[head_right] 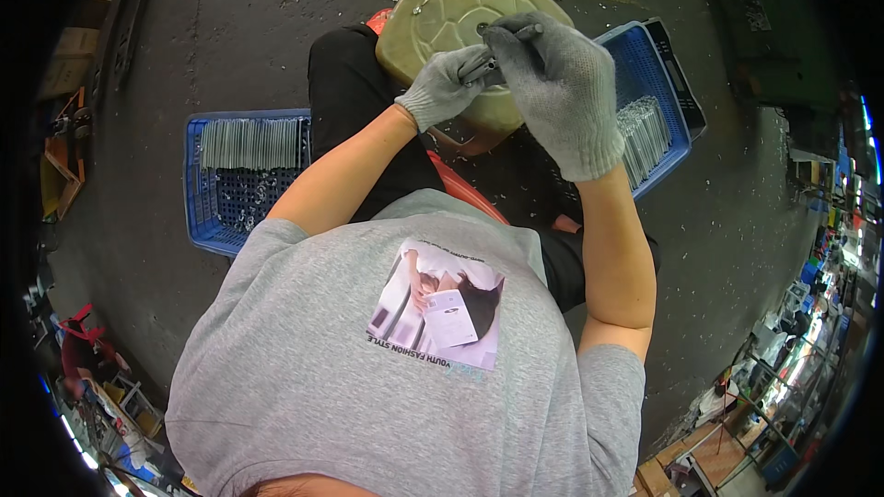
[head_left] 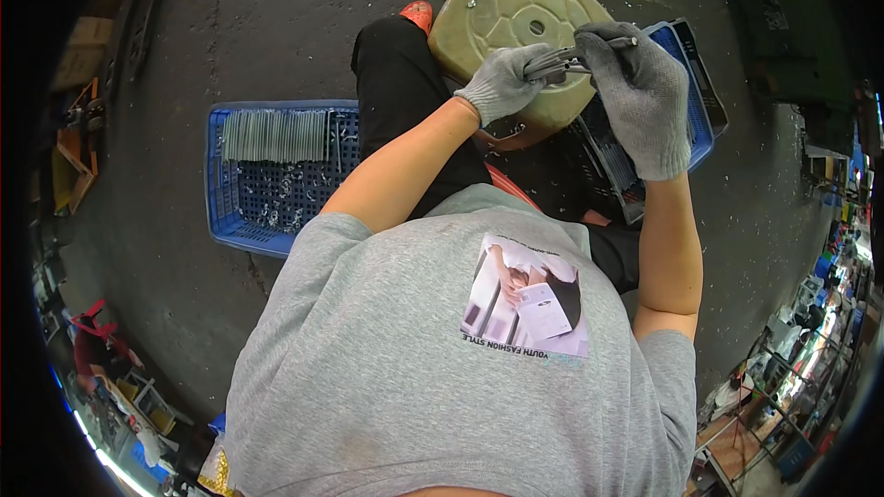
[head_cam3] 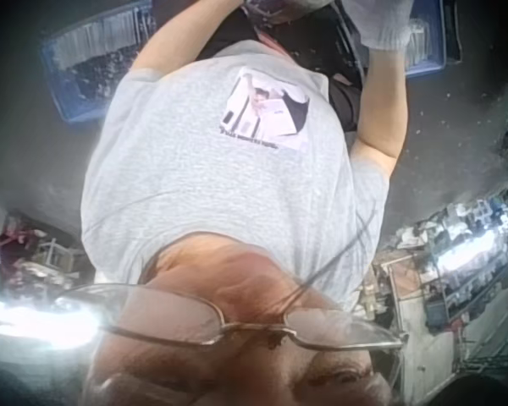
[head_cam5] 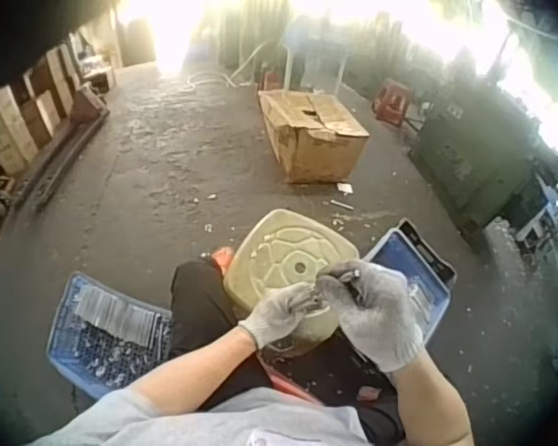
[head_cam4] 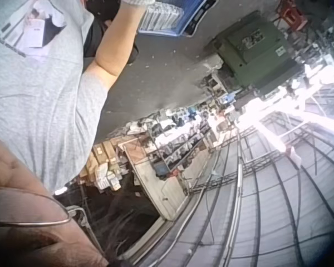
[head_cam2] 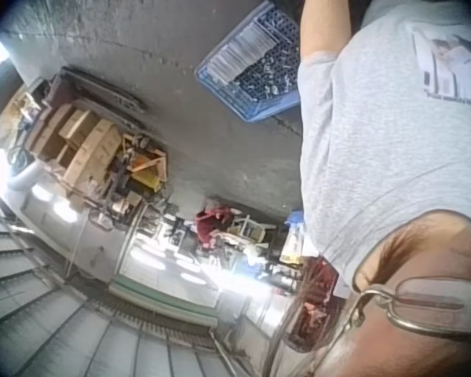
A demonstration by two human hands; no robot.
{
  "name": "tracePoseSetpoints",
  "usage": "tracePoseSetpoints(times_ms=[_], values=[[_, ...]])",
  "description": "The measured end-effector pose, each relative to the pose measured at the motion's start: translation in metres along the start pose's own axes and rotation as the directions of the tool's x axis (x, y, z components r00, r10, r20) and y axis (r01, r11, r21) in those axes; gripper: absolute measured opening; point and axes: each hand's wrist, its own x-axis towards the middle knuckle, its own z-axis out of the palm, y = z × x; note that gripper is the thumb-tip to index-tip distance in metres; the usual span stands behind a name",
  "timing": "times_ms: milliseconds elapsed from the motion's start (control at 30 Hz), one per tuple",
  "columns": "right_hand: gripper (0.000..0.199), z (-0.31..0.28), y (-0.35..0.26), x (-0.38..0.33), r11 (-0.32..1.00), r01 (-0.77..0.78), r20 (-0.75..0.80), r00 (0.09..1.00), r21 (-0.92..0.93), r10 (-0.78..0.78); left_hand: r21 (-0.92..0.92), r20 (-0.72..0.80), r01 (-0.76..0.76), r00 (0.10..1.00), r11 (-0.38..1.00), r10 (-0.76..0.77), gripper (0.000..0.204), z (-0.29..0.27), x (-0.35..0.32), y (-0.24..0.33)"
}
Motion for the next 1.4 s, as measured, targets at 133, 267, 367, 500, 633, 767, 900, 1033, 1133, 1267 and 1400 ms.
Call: tracePoseSetpoints(times_ms=[133, 267, 367, 500, 633, 767, 900, 1033, 1133, 1267, 1400], values=[[0.012, 0.005, -0.004, -0.011, 0.998, -0.060, -0.093, 0.994, 0.004, 0.060, -0.016, -0.002, 0.048, 0.999, 0.999, -0.048, 0.042, 0.003, -0.001, -0.005], [0.011, 0.002, -0.005, -0.011, 0.996, 0.027, -0.094, 0.995, -0.082, -0.035, 0.019, -0.002, 0.034, 0.999, 0.999, -0.034, 0.041, 0.001, -0.002, -0.002], [0.011, 0.001, -0.005, -0.010, 0.998, 0.028, -0.104, 0.994, -0.059, -0.034, 0.061, 0.000, 0.003, 1.000, 0.998, -0.003, 0.041, 0.000, -0.001, 0.002], [0.016, -0.006, -0.017, -0.002, 0.872, -0.227, -0.314, 0.869, 0.433, 0.382, 0.125, -0.020, -0.012, 1.000, 0.992, 0.015, 0.039, 0.001, 0.000, 0.000], [0.017, -0.003, -0.005, -0.013, 0.884, -0.298, -0.222, 0.893, 0.360, 0.391, 0.135, -0.036, -0.026, 0.999, 0.991, 0.031, 0.036, 0.000, 0.000, -0.001], [0.018, 0.001, -0.002, -0.016, 0.869, -0.327, -0.205, 0.884, 0.371, 0.421, 0.124, -0.062, -0.032, 0.997, 0.992, 0.040, 0.034, 0.002, 0.001, -0.001], [0.018, 0.003, 0.001, -0.016, 0.853, -0.337, -0.217, 0.869, 0.400, 0.445, 0.118, -0.071, -0.034, 0.997, 0.992, 0.043, 0.034, 0.003, 0.002, 0.000], [0.017, 0.002, 0.004, -0.016, 0.855, -0.357, -0.204, 0.869, 0.376, 0.452, 0.142, -0.038, -0.024, 0.999, 0.990, 0.030, 0.033, 0.002, 0.001, 0.003], [0.015, 0.000, 0.003, -0.016, 0.924, -0.271, -0.187, 0.926, 0.270, 0.327, 0.161, -0.013, 0.007, 1.000, 0.987, -0.005, 0.032, -0.002, 0.002, 0.013], [0.014, 0.001, 0.000, -0.016, 0.957, -0.197, -0.155, 0.960, 0.213, 0.232, 0.136, -0.047, 0.005, 0.999, 0.991, 0.002, 0.031, 0.002, 0.001, 0.007], [0.013, 0.001, 0.001, -0.014, 0.982, -0.132, -0.113, 0.983, 0.138, 0.148, 0.094, -0.086, -0.006, 0.996, 0.996, 0.014, 0.030, 0.003, 0.001, 0.004]])
